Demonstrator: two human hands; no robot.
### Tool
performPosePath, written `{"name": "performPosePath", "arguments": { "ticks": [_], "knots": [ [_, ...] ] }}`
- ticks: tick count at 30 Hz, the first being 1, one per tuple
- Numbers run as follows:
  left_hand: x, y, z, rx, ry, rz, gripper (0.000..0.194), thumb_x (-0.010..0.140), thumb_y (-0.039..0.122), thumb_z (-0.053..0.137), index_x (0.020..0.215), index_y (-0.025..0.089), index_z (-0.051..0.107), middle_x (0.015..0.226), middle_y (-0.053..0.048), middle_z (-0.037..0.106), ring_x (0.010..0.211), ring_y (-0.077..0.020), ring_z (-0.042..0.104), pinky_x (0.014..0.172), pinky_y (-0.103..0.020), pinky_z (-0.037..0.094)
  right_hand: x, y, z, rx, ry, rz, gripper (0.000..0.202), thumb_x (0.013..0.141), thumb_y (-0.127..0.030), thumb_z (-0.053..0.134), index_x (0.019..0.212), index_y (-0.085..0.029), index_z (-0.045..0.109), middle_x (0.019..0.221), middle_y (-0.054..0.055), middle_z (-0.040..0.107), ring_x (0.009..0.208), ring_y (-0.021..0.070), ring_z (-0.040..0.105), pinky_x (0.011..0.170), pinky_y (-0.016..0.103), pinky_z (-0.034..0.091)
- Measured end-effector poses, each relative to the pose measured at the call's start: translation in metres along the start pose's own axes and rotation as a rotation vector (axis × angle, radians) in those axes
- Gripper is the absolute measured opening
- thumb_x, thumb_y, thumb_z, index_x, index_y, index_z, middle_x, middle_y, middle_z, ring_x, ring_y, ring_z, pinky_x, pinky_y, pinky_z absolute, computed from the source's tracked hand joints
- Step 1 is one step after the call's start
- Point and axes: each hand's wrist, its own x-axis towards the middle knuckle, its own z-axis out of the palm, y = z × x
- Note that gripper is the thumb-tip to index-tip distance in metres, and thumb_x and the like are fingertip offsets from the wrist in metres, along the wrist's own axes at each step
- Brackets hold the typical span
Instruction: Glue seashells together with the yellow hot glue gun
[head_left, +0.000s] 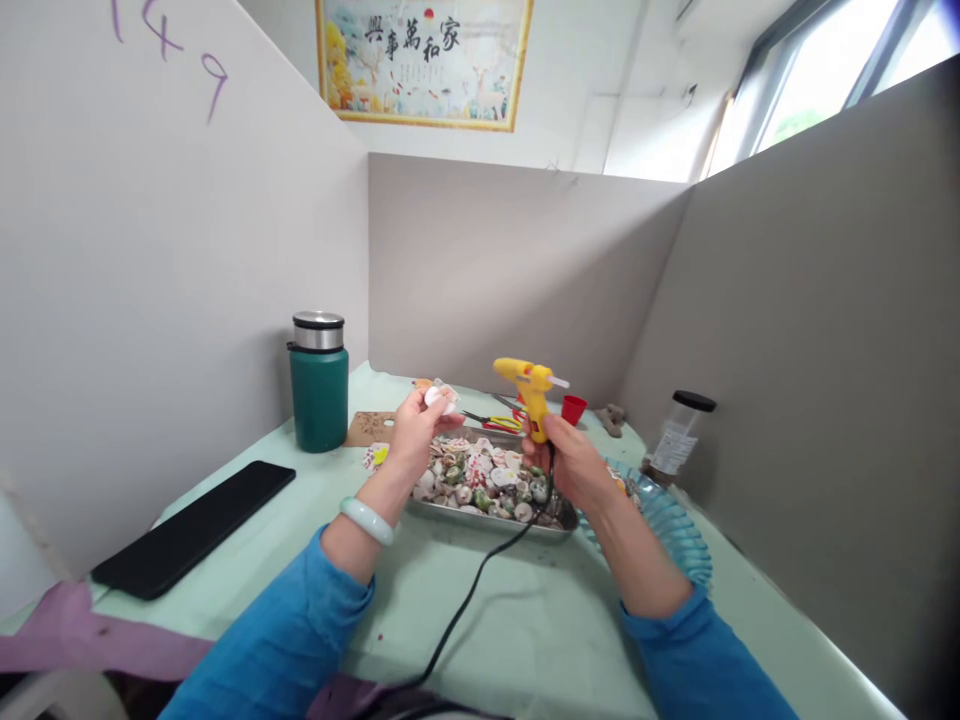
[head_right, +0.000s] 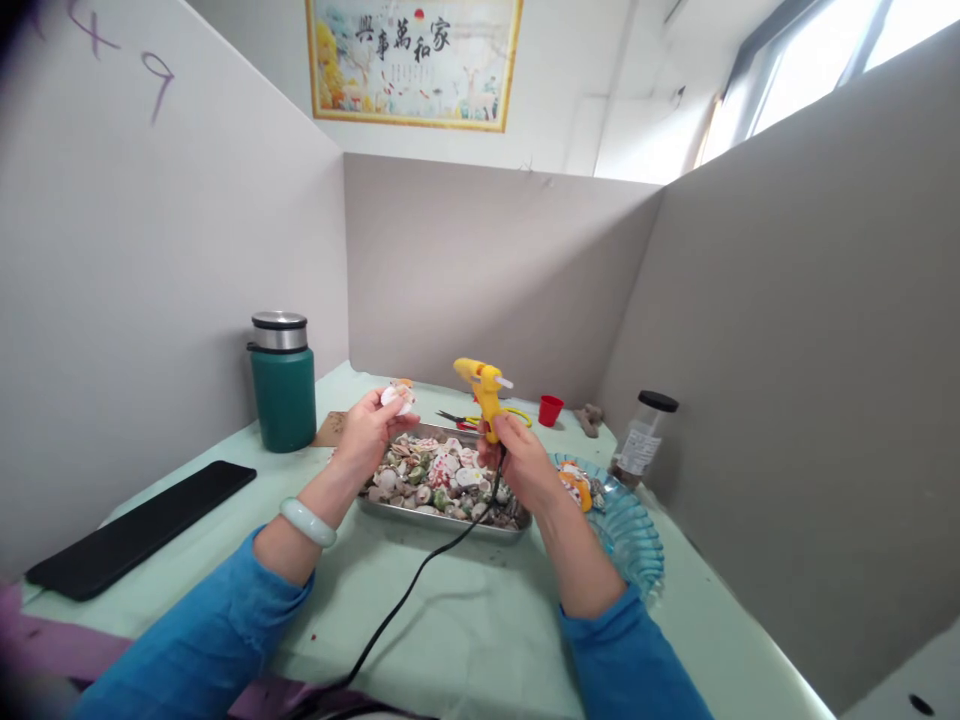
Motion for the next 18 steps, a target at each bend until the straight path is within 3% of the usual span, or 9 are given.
{"name": "performPosePath", "arguments": {
  "ticks": [2, 4, 7, 10, 14, 18],
  "knots": [
    [-0.002, -0.003, 0.001, 0.016, -0.017, -0.016, 0.029, 0.065, 0.028, 0.071, 0.085, 0.015, 0.054, 0.079, 0.001, 0.062, 0.057, -0.0116, 0.063, 0.063, -0.028, 0.054, -0.004, -0.005, 0.003, 0.055, -0.008, -0.044, 0.049, 0.073, -0.057, 0.060, 0.105, -0.022, 0.049, 0.079, 0.000, 0.053, 0.057, 0.0108, 0.048, 0.047, 0.023, 0.040],
    [-0.004, -0.005, 0.003, 0.031, -0.034, -0.030, 0.030, 0.065, 0.028, 0.071, 0.085, 0.015, 0.053, 0.079, 0.001, 0.061, 0.058, -0.0127, 0.064, 0.064, -0.029, 0.054, -0.007, -0.007, 0.008, 0.000, 0.051, -0.052, 0.059, 0.067, -0.048, 0.070, 0.114, -0.024, 0.044, 0.071, -0.005, 0.049, 0.048, 0.0078, 0.041, 0.039, 0.020, 0.032],
    [-0.007, -0.008, 0.005, 0.049, -0.064, -0.053, 0.030, 0.066, 0.031, 0.070, 0.084, 0.015, 0.052, 0.079, 0.001, 0.061, 0.063, -0.0148, 0.066, 0.066, -0.030, 0.054, -0.013, -0.006, 0.015, -0.074, 0.170, -0.071, 0.056, 0.068, -0.041, 0.071, 0.114, -0.022, 0.046, 0.059, -0.009, 0.042, 0.041, 0.0056, 0.032, 0.037, 0.019, 0.026],
    [-0.009, -0.009, 0.006, 0.058, -0.077, -0.064, 0.032, 0.067, 0.033, 0.070, 0.084, 0.016, 0.050, 0.077, 0.002, 0.060, 0.066, -0.0166, 0.068, 0.068, -0.031, 0.054, -0.018, -0.003, 0.019, -0.067, 0.113, -0.126, 0.046, 0.077, -0.046, 0.062, 0.112, -0.018, 0.052, 0.054, -0.008, 0.041, 0.042, 0.0068, 0.033, 0.041, 0.021, 0.030],
    [-0.012, -0.009, 0.008, 0.056, -0.076, -0.073, 0.035, 0.066, 0.035, 0.072, 0.086, 0.017, 0.049, 0.076, 0.002, 0.060, 0.067, -0.0170, 0.068, 0.067, -0.031, 0.055, -0.022, 0.003, 0.023, -0.086, 0.000, -0.122, 0.048, 0.082, -0.051, 0.054, 0.113, -0.015, 0.056, 0.055, -0.006, 0.046, 0.045, 0.0083, 0.038, 0.045, 0.022, 0.034],
    [-0.015, -0.009, 0.011, 0.096, -0.055, -0.099, 0.035, 0.068, 0.038, 0.071, 0.087, 0.016, 0.050, 0.075, 0.000, 0.064, 0.066, -0.0178, 0.068, 0.064, -0.030, 0.055, -0.020, 0.013, 0.028, -0.193, 0.063, -0.044, 0.052, 0.076, -0.051, 0.061, 0.110, -0.012, 0.060, 0.044, -0.009, 0.037, 0.041, 0.0079, 0.032, 0.041, 0.022, 0.027]
  ]
}}
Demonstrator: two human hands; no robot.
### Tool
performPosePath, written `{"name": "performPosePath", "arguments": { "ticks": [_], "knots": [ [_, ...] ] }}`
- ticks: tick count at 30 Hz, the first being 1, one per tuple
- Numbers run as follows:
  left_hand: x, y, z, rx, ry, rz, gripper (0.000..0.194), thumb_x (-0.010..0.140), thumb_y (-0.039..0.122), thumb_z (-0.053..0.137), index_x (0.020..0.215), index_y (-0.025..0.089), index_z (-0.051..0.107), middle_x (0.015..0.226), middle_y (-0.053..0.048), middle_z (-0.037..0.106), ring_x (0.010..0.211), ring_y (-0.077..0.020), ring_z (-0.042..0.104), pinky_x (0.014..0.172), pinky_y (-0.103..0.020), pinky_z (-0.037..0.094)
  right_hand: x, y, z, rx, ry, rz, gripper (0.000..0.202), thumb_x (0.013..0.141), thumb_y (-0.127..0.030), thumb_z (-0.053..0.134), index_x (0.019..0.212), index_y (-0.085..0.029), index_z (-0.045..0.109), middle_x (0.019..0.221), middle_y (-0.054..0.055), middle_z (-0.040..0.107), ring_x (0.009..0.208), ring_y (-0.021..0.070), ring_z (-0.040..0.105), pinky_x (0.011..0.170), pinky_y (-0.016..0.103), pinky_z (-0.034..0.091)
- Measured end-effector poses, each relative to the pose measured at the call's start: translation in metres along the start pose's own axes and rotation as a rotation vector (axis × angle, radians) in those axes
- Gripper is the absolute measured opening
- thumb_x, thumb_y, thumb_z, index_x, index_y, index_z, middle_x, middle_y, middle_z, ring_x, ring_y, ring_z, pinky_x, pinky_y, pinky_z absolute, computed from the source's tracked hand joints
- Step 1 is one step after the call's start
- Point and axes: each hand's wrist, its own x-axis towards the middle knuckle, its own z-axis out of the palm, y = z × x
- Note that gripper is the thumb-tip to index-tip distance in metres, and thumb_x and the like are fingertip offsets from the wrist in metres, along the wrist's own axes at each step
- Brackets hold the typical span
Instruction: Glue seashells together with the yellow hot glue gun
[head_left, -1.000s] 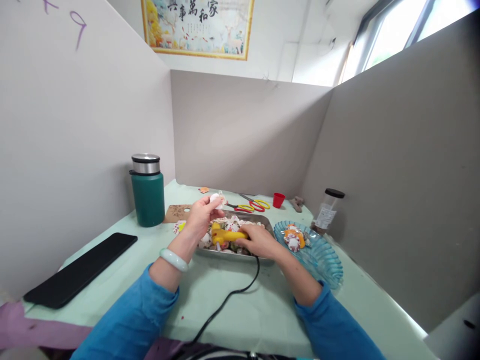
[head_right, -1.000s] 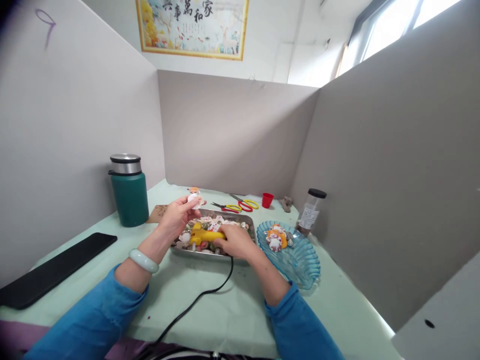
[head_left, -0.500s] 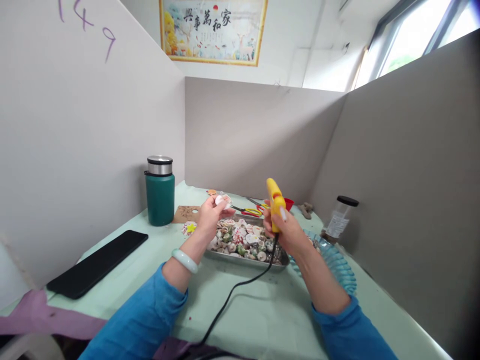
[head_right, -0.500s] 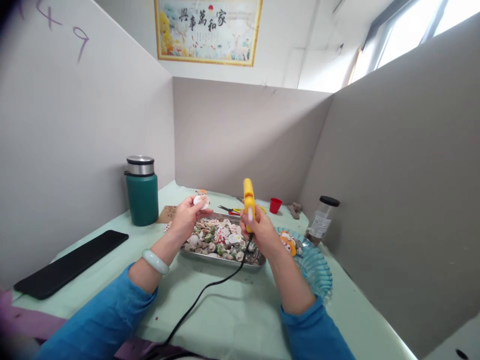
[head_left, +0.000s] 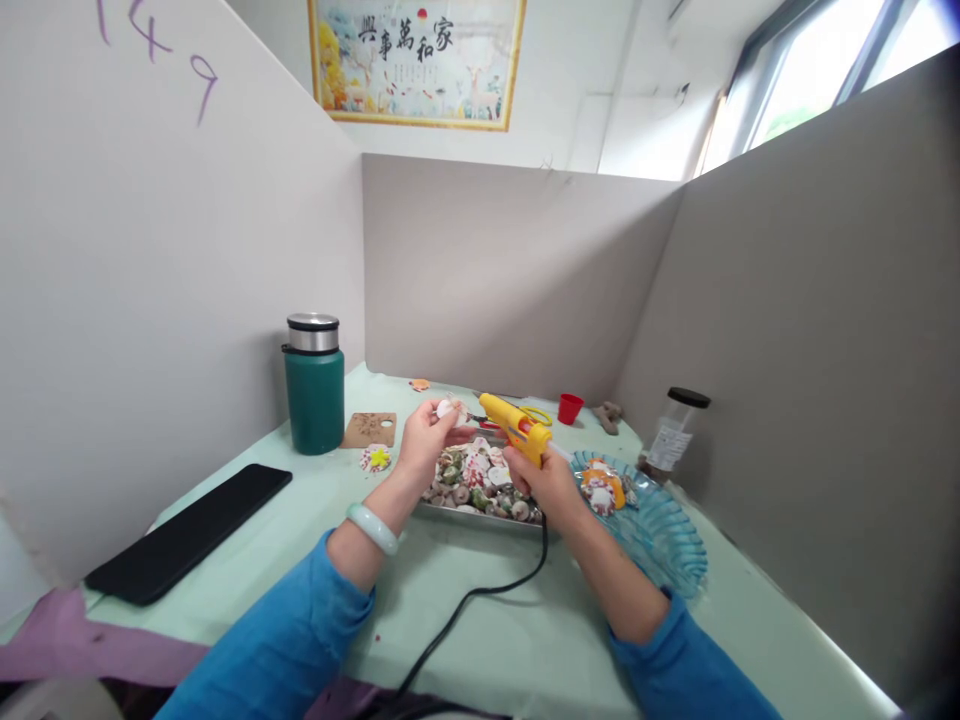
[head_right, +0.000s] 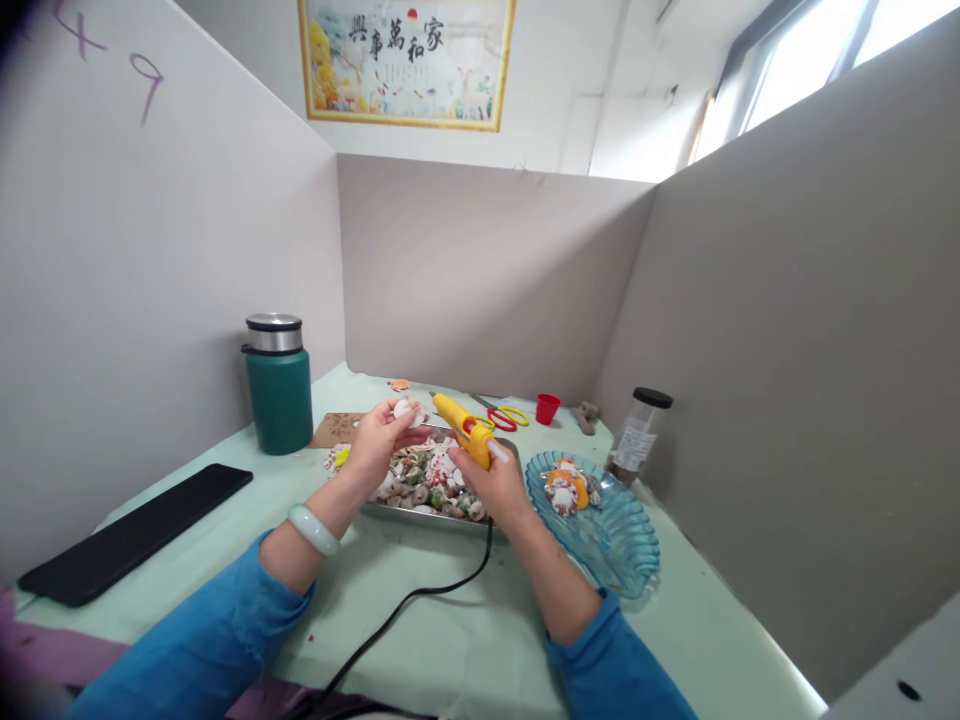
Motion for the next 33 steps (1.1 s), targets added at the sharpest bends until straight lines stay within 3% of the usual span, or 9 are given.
{"name": "performPosePath", "arguments": {
  "ticks": [6, 18, 26, 33],
  "knots": [
    [0.000, -0.003, 0.001, 0.103, 0.038, 0.028, 0.028, 0.071, 0.032, 0.069, 0.085, 0.015, 0.052, 0.067, 0.000, 0.064, 0.061, -0.0182, 0.068, 0.062, -0.031, 0.056, 0.000, 0.007, 0.004, -0.107, 0.008, 0.038, 0.046, 0.074, -0.050, 0.062, 0.101, -0.014, 0.063, 0.046, -0.007, 0.040, 0.042, 0.0085, 0.033, 0.040, 0.023, 0.027],
    [0.001, -0.008, 0.001, 0.368, 0.090, 0.144, 0.024, 0.074, 0.038, 0.065, 0.080, 0.018, 0.054, 0.061, -0.001, 0.067, 0.057, -0.0196, 0.068, 0.050, -0.025, 0.051, -0.001, 0.010, 0.004, -0.257, 0.012, -0.032, 0.028, 0.077, -0.045, 0.058, 0.077, -0.017, 0.061, 0.048, -0.005, 0.045, 0.043, 0.0101, 0.039, 0.042, 0.023, 0.033],
    [0.001, -0.008, 0.000, 0.384, 0.076, 0.182, 0.021, 0.075, 0.038, 0.063, 0.080, 0.019, 0.057, 0.058, 0.001, 0.065, 0.053, -0.0169, 0.065, 0.049, -0.023, 0.048, -0.001, 0.012, 0.003, -0.291, 0.009, -0.044, 0.030, 0.078, -0.048, 0.057, 0.074, -0.018, 0.060, 0.047, -0.004, 0.046, 0.043, 0.0104, 0.040, 0.041, 0.023, 0.033],
    [0.002, -0.008, 0.000, 0.274, 0.033, 0.110, 0.026, 0.074, 0.038, 0.065, 0.086, 0.016, 0.060, 0.064, 0.000, 0.066, 0.056, -0.0175, 0.066, 0.052, -0.026, 0.053, 0.000, 0.017, 0.002, -0.296, 0.017, -0.050, 0.032, 0.078, -0.049, 0.058, 0.071, -0.018, 0.059, 0.047, -0.004, 0.046, 0.043, 0.0105, 0.040, 0.042, 0.023, 0.032]
  ]
}}
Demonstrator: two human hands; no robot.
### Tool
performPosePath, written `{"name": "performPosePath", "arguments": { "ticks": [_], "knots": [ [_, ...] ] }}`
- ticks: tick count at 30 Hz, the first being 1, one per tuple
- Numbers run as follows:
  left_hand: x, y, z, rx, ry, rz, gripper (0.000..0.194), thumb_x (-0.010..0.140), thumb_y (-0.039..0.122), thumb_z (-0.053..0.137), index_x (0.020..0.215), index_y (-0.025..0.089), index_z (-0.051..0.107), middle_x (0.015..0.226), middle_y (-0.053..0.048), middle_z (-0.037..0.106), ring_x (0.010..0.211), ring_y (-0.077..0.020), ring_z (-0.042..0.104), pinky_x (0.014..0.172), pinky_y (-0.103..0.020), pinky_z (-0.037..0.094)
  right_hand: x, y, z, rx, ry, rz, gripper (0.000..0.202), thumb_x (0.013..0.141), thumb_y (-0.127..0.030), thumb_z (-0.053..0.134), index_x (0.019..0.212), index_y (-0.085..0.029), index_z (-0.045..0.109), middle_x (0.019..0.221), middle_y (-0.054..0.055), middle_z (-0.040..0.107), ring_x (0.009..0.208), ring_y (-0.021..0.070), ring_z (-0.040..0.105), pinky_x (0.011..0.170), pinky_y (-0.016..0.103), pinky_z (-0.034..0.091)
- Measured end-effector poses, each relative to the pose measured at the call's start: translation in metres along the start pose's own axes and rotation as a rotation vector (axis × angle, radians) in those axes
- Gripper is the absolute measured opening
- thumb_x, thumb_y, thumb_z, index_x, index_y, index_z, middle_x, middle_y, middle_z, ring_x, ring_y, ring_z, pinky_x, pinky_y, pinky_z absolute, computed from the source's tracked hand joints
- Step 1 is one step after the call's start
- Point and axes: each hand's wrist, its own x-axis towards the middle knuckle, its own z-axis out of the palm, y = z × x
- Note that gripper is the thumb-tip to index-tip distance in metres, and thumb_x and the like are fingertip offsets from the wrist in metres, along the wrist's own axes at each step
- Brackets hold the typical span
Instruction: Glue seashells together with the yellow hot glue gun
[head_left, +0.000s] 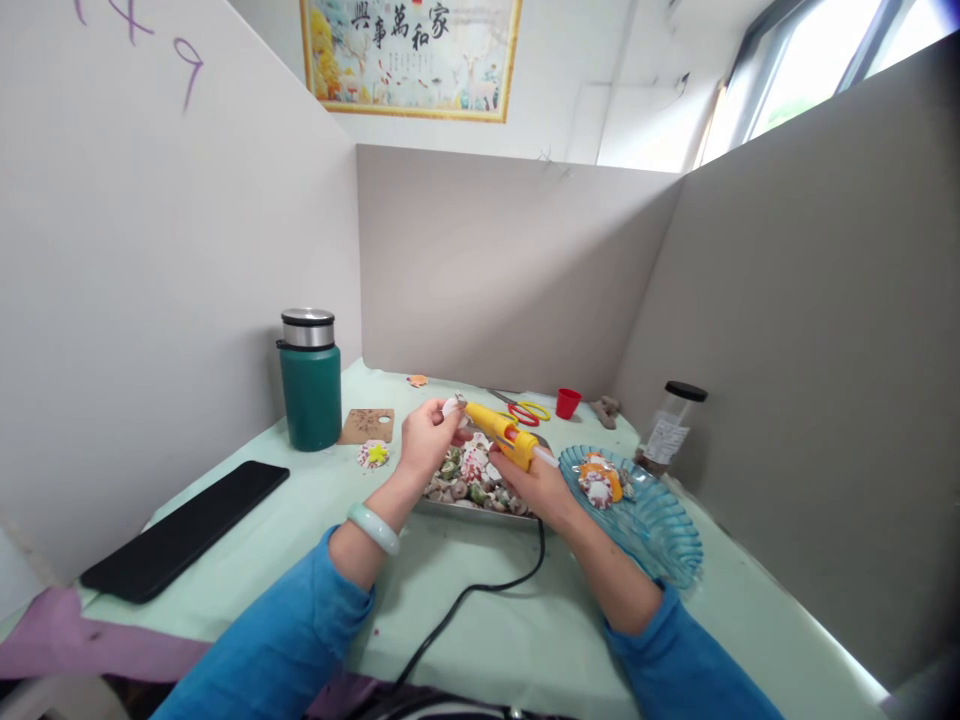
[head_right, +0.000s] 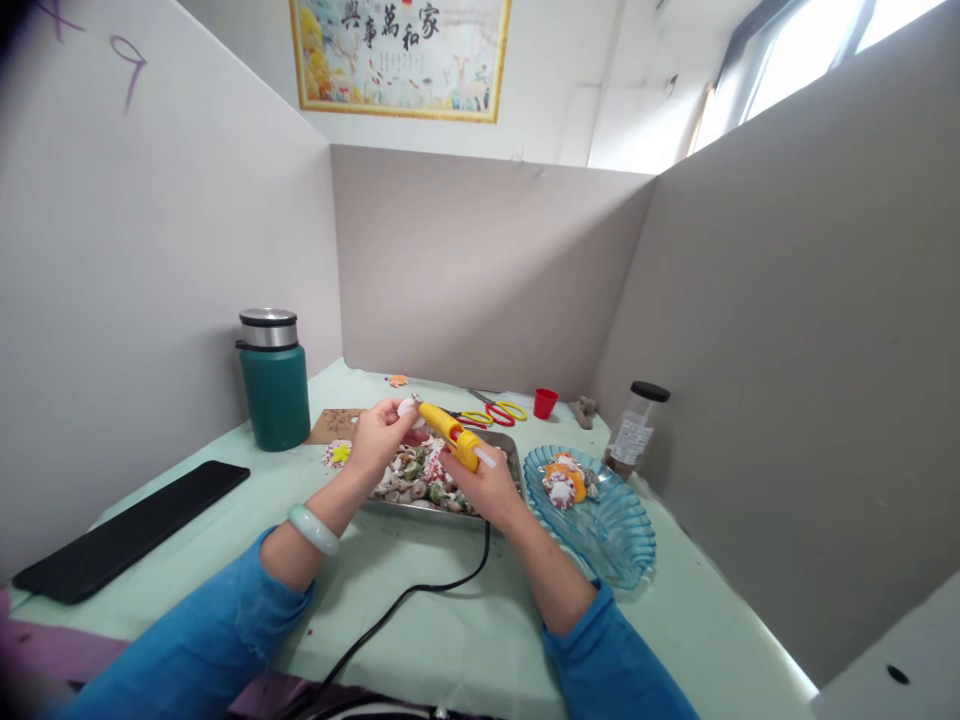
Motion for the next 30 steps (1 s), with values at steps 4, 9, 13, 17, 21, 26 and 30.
{"name": "performPosePath", "arguments": {
  "ticks": [4, 9, 13, 17, 21, 26, 30],
  "knots": [
    [0.000, 0.002, -0.001, -0.050, 0.000, -0.027, 0.029, 0.073, 0.038, 0.066, 0.088, 0.014, 0.059, 0.065, -0.002, 0.066, 0.056, -0.0172, 0.066, 0.053, -0.028, 0.054, 0.000, 0.000, 0.000, -0.025, -0.001, -0.005, 0.030, 0.078, -0.048, 0.058, 0.071, -0.018, 0.058, 0.048, -0.003, 0.047, 0.044, 0.0105, 0.040, 0.042, 0.023, 0.032],
    [0.001, 0.002, -0.002, -0.170, -0.049, -0.095, 0.034, 0.070, 0.039, 0.070, 0.088, 0.013, 0.057, 0.060, -0.001, 0.063, 0.054, -0.0150, 0.064, 0.054, -0.026, 0.054, -0.001, -0.005, -0.001, 0.000, 0.027, -0.005, 0.030, 0.078, -0.048, 0.058, 0.073, -0.018, 0.059, 0.048, -0.003, 0.046, 0.046, 0.0112, 0.041, 0.043, 0.023, 0.032],
    [0.001, 0.002, -0.004, -0.240, -0.080, -0.132, 0.034, 0.069, 0.037, 0.071, 0.086, 0.012, 0.056, 0.064, -0.001, 0.062, 0.056, -0.0131, 0.064, 0.056, -0.024, 0.053, -0.001, -0.008, -0.002, 0.019, 0.039, -0.001, 0.032, 0.077, -0.049, 0.058, 0.075, -0.018, 0.059, 0.048, -0.004, 0.045, 0.046, 0.0112, 0.040, 0.042, 0.023, 0.032],
    [0.002, 0.001, -0.004, -0.238, -0.076, -0.105, 0.035, 0.065, 0.034, 0.075, 0.084, 0.012, 0.056, 0.065, 0.001, 0.059, 0.051, -0.0095, 0.059, 0.047, -0.019, 0.048, -0.002, -0.009, -0.002, 0.016, 0.032, 0.022, 0.033, 0.077, -0.050, 0.057, 0.076, -0.017, 0.059, 0.048, -0.004, 0.044, 0.045, 0.0101, 0.038, 0.042, 0.023, 0.031],
    [0.003, 0.001, -0.004, -0.235, -0.036, -0.088, 0.031, 0.064, 0.029, 0.075, 0.082, 0.012, 0.056, 0.061, 0.002, 0.056, 0.047, -0.0070, 0.054, 0.043, -0.017, 0.043, -0.003, -0.010, -0.002, 0.003, 0.027, 0.040, 0.034, 0.077, -0.050, 0.057, 0.075, -0.017, 0.058, 0.048, -0.005, 0.043, 0.045, 0.0097, 0.037, 0.042, 0.023, 0.030],
    [0.005, 0.001, -0.005, -0.241, 0.001, -0.092, 0.031, 0.064, 0.028, 0.074, 0.083, 0.012, 0.056, 0.061, 0.002, 0.057, 0.045, -0.0067, 0.052, 0.043, -0.018, 0.042, -0.003, -0.010, -0.002, -0.011, 0.017, 0.052, 0.032, 0.076, -0.049, 0.057, 0.074, -0.017, 0.058, 0.047, -0.005, 0.043, 0.044, 0.0099, 0.037, 0.043, 0.023, 0.030],
    [0.006, -0.001, -0.006, -0.261, 0.009, -0.075, 0.034, 0.062, 0.028, 0.075, 0.086, 0.012, 0.057, 0.063, 0.002, 0.059, 0.045, -0.0066, 0.052, 0.044, -0.018, 0.042, -0.002, -0.009, -0.002, -0.026, 0.011, 0.051, 0.031, 0.076, -0.048, 0.058, 0.074, -0.017, 0.058, 0.048, -0.004, 0.045, 0.043, 0.0098, 0.038, 0.043, 0.023, 0.031]
  ]
}}
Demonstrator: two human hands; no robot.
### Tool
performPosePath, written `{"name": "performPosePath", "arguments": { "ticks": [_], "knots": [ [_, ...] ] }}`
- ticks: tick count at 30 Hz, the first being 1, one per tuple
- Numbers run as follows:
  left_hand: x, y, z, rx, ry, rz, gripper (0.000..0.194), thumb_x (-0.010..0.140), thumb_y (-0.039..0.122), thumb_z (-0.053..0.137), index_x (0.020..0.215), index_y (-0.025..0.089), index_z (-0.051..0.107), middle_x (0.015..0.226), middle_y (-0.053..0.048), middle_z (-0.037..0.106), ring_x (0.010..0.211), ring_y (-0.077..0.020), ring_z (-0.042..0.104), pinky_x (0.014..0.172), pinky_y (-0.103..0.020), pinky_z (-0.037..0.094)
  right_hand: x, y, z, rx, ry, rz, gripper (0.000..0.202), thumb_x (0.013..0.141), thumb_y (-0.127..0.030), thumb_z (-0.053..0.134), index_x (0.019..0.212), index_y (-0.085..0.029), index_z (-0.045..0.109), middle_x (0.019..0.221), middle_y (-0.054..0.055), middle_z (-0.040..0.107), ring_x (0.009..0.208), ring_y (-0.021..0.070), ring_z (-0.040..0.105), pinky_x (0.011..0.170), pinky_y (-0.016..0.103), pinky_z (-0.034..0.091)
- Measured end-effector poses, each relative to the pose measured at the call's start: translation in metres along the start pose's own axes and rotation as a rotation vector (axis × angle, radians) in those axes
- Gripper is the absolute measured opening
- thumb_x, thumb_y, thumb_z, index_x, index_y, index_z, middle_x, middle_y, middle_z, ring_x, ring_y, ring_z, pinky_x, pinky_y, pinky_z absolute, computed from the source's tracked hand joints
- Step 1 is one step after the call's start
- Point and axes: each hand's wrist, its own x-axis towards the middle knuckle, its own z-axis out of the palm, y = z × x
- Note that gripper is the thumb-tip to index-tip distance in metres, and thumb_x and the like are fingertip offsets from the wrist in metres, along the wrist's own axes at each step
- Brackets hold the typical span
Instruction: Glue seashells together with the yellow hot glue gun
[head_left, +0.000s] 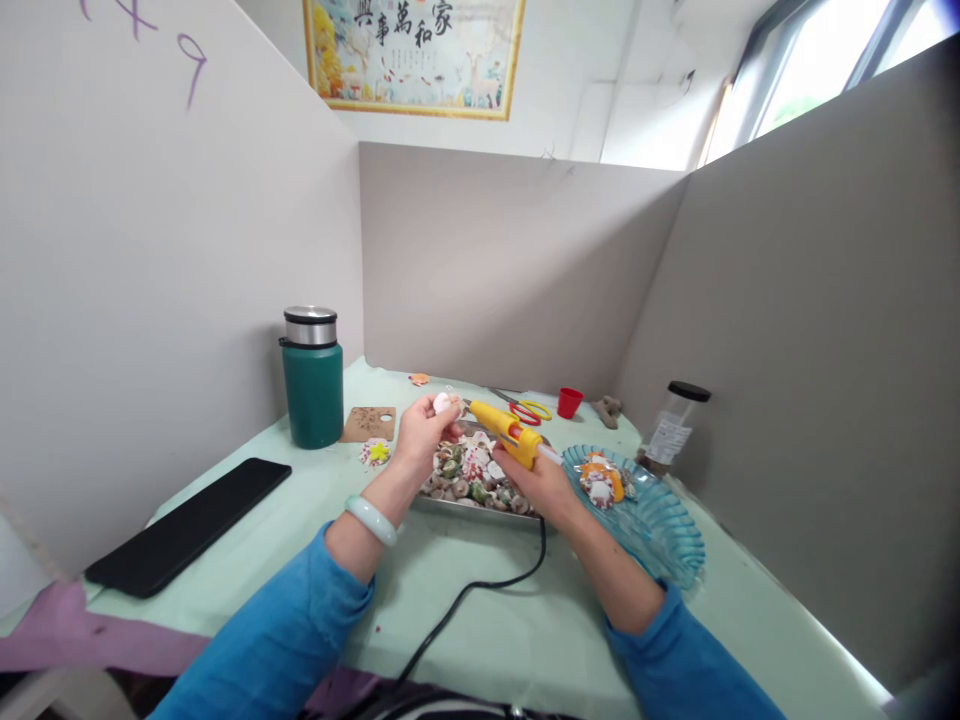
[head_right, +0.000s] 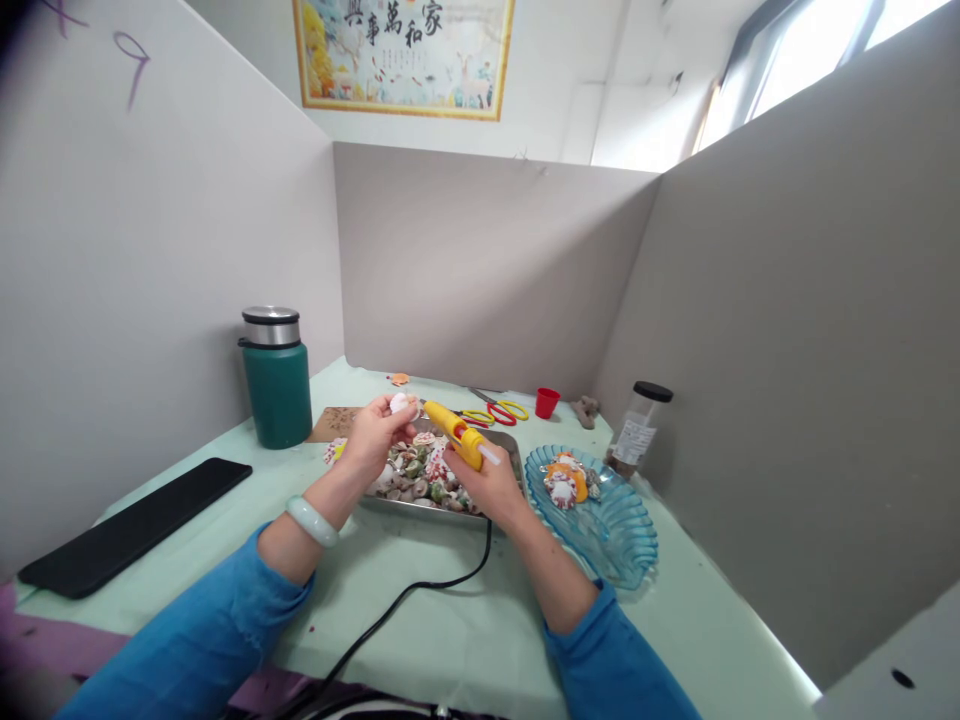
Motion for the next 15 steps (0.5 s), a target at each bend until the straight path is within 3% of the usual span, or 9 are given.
{"name": "performPosePath", "arguments": {
  "ticks": [15],
  "knots": [
    [-0.0021, -0.0001, 0.0031, 0.166, 0.002, 0.068, 0.026, 0.066, 0.031, 0.071, 0.074, 0.015, 0.054, 0.051, 0.003, 0.056, 0.042, -0.0084, 0.052, 0.042, -0.018, 0.041, 0.0000, 0.0018, 0.0004, -0.035, 0.005, -0.015, 0.033, 0.076, -0.050, 0.056, 0.070, -0.018, 0.057, 0.047, -0.004, 0.044, 0.045, 0.0101, 0.040, 0.042, 0.022, 0.030]
  ]
}}
